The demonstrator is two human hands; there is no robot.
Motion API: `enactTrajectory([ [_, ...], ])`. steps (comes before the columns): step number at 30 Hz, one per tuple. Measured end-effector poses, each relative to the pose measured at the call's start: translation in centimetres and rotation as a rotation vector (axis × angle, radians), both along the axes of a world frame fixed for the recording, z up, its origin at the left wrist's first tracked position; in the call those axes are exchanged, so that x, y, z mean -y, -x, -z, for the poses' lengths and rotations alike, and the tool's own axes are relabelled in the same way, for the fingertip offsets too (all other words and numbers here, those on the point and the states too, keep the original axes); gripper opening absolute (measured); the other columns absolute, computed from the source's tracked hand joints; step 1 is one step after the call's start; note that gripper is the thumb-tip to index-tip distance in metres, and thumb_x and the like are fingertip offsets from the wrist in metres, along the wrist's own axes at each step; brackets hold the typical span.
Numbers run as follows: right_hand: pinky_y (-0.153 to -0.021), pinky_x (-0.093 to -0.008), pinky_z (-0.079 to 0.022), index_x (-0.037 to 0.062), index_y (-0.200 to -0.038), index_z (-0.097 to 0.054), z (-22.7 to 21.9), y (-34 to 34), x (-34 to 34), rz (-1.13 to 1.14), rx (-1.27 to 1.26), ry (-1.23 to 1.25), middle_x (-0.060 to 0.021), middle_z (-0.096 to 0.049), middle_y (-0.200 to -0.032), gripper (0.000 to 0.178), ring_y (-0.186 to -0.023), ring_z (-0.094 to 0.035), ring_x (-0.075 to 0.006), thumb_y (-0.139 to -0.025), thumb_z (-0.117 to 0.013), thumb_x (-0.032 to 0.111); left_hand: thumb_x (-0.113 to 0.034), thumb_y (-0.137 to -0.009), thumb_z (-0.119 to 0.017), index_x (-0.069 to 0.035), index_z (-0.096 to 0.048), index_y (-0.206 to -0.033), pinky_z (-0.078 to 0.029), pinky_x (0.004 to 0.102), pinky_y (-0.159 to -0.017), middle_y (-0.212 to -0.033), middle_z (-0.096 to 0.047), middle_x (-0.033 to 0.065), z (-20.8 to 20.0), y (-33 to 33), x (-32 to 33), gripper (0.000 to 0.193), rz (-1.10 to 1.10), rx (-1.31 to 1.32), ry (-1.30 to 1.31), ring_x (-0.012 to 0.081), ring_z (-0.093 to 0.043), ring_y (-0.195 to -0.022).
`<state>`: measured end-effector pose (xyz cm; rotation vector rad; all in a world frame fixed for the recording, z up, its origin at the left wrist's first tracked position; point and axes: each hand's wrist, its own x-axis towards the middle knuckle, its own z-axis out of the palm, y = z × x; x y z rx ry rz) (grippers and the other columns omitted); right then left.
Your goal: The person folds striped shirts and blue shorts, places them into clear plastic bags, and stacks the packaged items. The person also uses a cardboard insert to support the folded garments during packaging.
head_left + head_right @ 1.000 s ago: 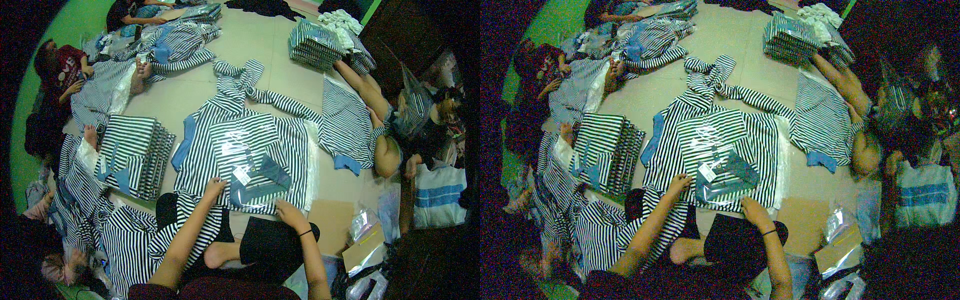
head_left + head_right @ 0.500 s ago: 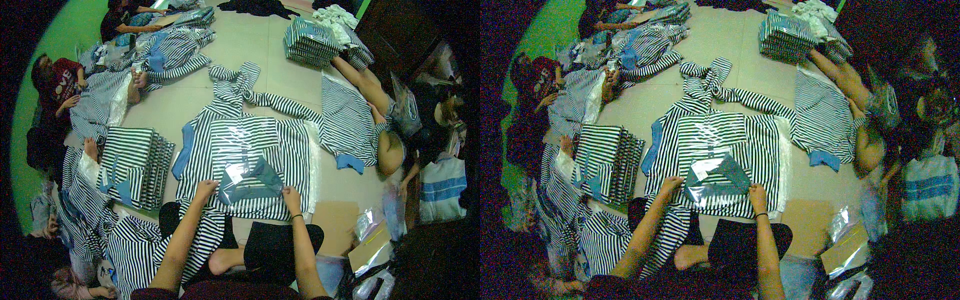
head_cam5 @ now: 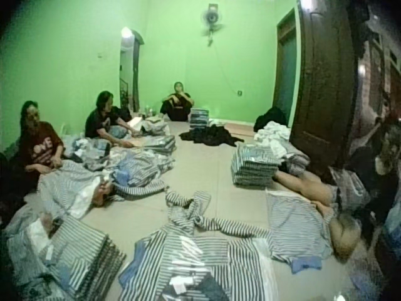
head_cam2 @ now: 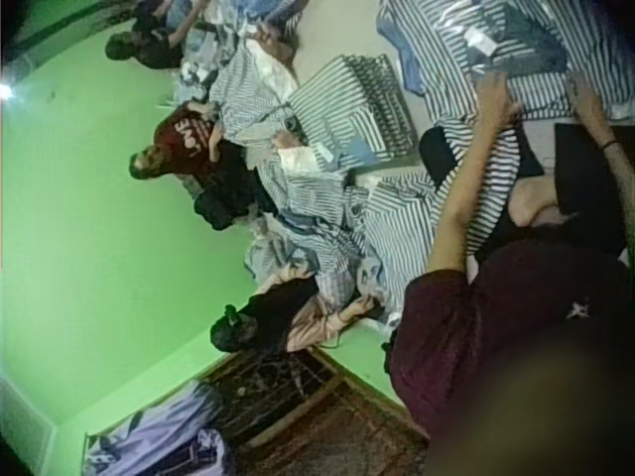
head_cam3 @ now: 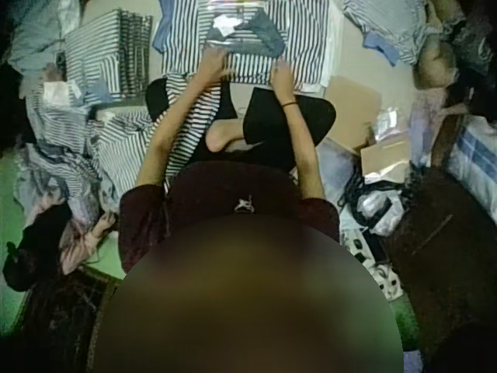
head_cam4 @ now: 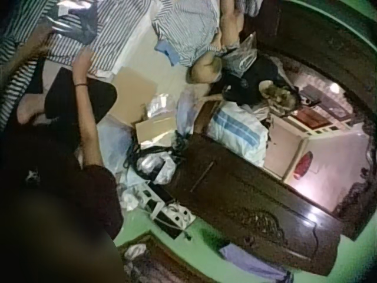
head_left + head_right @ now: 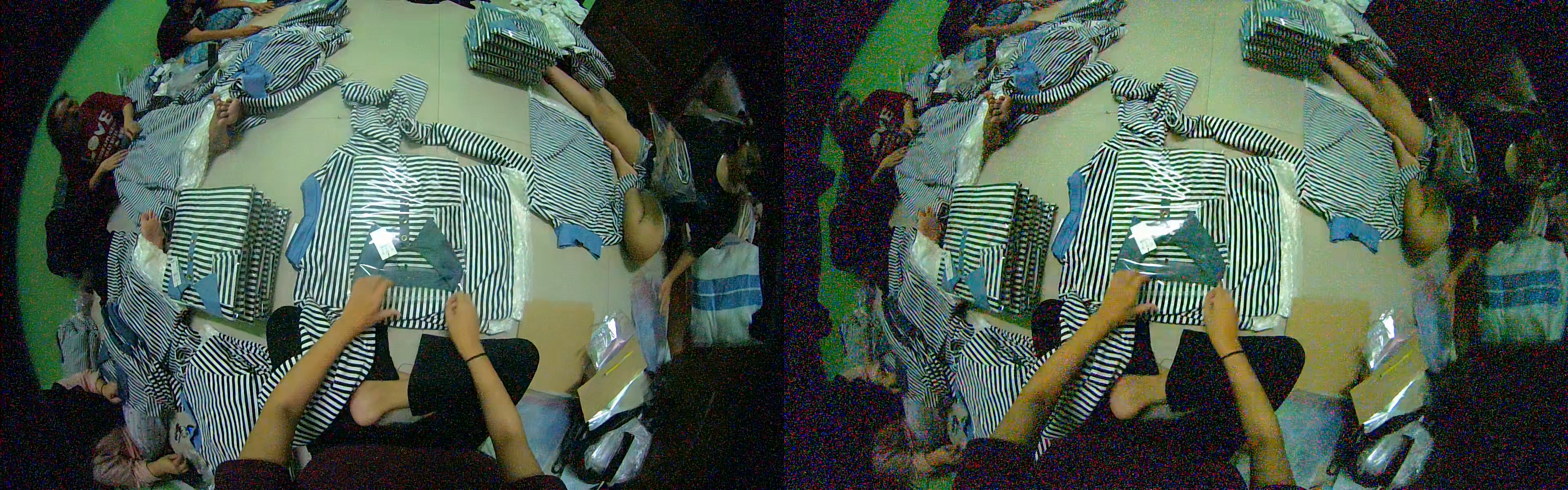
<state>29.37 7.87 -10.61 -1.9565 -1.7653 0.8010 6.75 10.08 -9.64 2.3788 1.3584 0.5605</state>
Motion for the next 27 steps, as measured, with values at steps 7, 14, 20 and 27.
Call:
enactTrajectory([
  [7,-0.070,-0.0337,-0.039,-0.0020,-0.088,-0.047,0.0,2.1,2.2,0.013,-0.151,-0.229,-0.0166,-0.047,-0.082,0.015,-0.078,-0.048,-0.0293,-0.075,-0.043,0.003,-0.025,-0.059,-0.066,-0.005,-0.044,-0.103,-0.031,0.0381,-0.082,-0.106,-0.042,0.0134,0.0,-1.2,-0.1,0.053,-0.109,-0.041,-0.044,0.0286,-0.040,-0.097],
  [14,-0.068,-0.0316,-0.042,-0.0019,-0.094,-0.053,4.3,-4.0,-1.7,0.293,-0.036,-0.151,-0.0163,-0.056,-0.082,0.023,-0.078,-0.054,-0.0273,-0.076,-0.046,0.009,-0.025,-0.070,-0.057,0.004,-0.052,-0.088,-0.039,0.0359,-0.070,-0.078,-0.053,0.0169,4.2,3.6,0.8,0.034,-0.898,0.261,0.355,0.0298,-0.050,-0.076],
  [20,-0.054,-0.0255,-0.044,0.0015,-0.080,-0.060,5.9,-4.8,-3.2,0.333,-0.410,0.186,-0.0079,-0.059,-0.064,0.019,-0.057,-0.056,-0.0147,-0.070,-0.056,0.017,-0.019,-0.068,-0.059,0.002,-0.057,-0.062,-0.037,0.0243,-0.043,-0.051,-0.053,0.0061,3.9,5.0,0.1,0.022,-0.809,0.521,0.633,0.0120,-0.047,-0.044],
  [27,-0.042,-0.0194,-0.030,0.0065,-0.071,-0.059,-1.8,-4.1,-6.0,0.362,-0.860,0.202,0.0005,-0.051,-0.060,0.012,-0.046,-0.037,-0.0066,-0.068,-0.054,0.017,-0.017,-0.060,-0.055,-0.005,-0.051,-0.048,-0.032,0.0250,-0.042,-0.050,-0.050,0.0062,-2.1,5.8,-4.2,0.017,-0.621,0.582,0.920,0.0117,-0.043,-0.044],
])
